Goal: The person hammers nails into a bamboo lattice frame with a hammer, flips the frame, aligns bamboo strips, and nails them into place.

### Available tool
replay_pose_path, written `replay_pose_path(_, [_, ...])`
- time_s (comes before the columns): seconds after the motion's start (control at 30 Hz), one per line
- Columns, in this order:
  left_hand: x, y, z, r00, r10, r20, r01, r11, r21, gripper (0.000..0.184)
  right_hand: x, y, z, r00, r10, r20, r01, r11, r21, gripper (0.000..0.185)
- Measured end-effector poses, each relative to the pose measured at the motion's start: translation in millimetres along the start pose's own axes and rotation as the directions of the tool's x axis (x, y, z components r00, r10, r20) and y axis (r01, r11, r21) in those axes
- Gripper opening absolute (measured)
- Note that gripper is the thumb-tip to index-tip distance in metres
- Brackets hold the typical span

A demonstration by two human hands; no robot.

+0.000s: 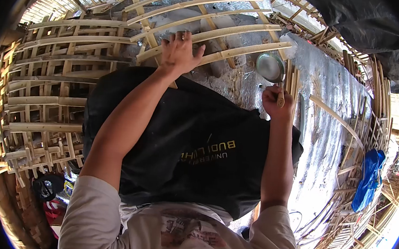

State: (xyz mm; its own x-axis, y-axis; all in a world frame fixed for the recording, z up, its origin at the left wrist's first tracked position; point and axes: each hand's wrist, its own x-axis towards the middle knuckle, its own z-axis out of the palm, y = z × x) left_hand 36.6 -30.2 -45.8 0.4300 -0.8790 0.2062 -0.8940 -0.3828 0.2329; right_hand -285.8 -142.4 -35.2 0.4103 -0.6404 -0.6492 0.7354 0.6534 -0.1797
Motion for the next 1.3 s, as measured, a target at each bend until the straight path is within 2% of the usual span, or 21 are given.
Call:
replay_pose_path(0.1, [0.3,0.0,1.9,0.998,0.006,-0.058,-0.005,1.000,0.011,0.058,1.0,1.2,-0.2,1.000,-0.003,0.020,0.003,1.000,-0.009,0.021])
replay_pose_path(0.2, [0.9,0.8,-0.6,1.000,0.002,-0.028,-0.002,1.000,0.023,0.058,-2.1,3.9,5.4,0.999,-0.034,-0.011,0.033,0.998,-0.053,0.023])
replay_pose_path(0.3, [2.5,2.3,-6.1,0.995,-0.025,0.091,0.024,1.000,0.019,0.063,-7.8,6.2,11.7,0.998,-0.044,-0.055,0.041,0.998,-0.053,0.026])
replay_pose_path(0.6, [3.2,4.2,-7.3,0.989,-0.047,0.143,0.037,0.997,0.072,0.068,-4.3,2.9,7.4,0.999,-0.023,-0.027,0.022,0.999,-0.034,0.026])
replay_pose_path(0.9, [2.1,3.3,-2.4,0.986,-0.069,0.154,0.068,0.998,0.015,0.068,-4.7,4.1,8.0,0.999,-0.013,-0.043,0.012,0.999,-0.030,0.025])
replay_pose_path(1.0, [2.5,2.6,-2.3,0.984,-0.057,0.169,0.058,0.998,-0.001,0.068,-13.0,11.5,12.5,0.995,-0.092,-0.033,0.085,0.984,-0.156,0.030])
replay_pose_path(1.1, [1.5,3.0,-3.6,0.983,-0.050,0.178,0.052,0.999,-0.009,0.068,-20.8,26.2,24.6,0.953,-0.296,-0.059,0.237,0.857,-0.458,0.036])
replay_pose_path(1.17, [1.3,3.2,-3.8,0.985,-0.049,0.166,0.048,0.999,0.007,0.068,-24.8,36.2,31.5,0.893,-0.450,0.012,0.347,0.671,-0.655,0.037])
replay_pose_path(1.2, [1.1,3.3,-3.4,0.986,-0.047,0.159,0.046,0.999,0.015,0.068,-26.8,38.3,33.6,0.854,-0.516,0.063,0.389,0.555,-0.735,0.038])
replay_pose_path(1.23, [1.1,3.6,-3.1,0.986,-0.047,0.157,0.045,0.999,0.013,0.068,-28.0,38.1,33.8,0.812,-0.556,0.179,0.457,0.414,-0.787,0.037])
replay_pose_path(1.3, [0.8,3.3,-2.7,0.987,-0.048,0.154,0.047,0.999,0.012,0.068,-42.9,37.4,45.0,0.775,-0.500,0.387,0.525,0.167,-0.835,0.034])
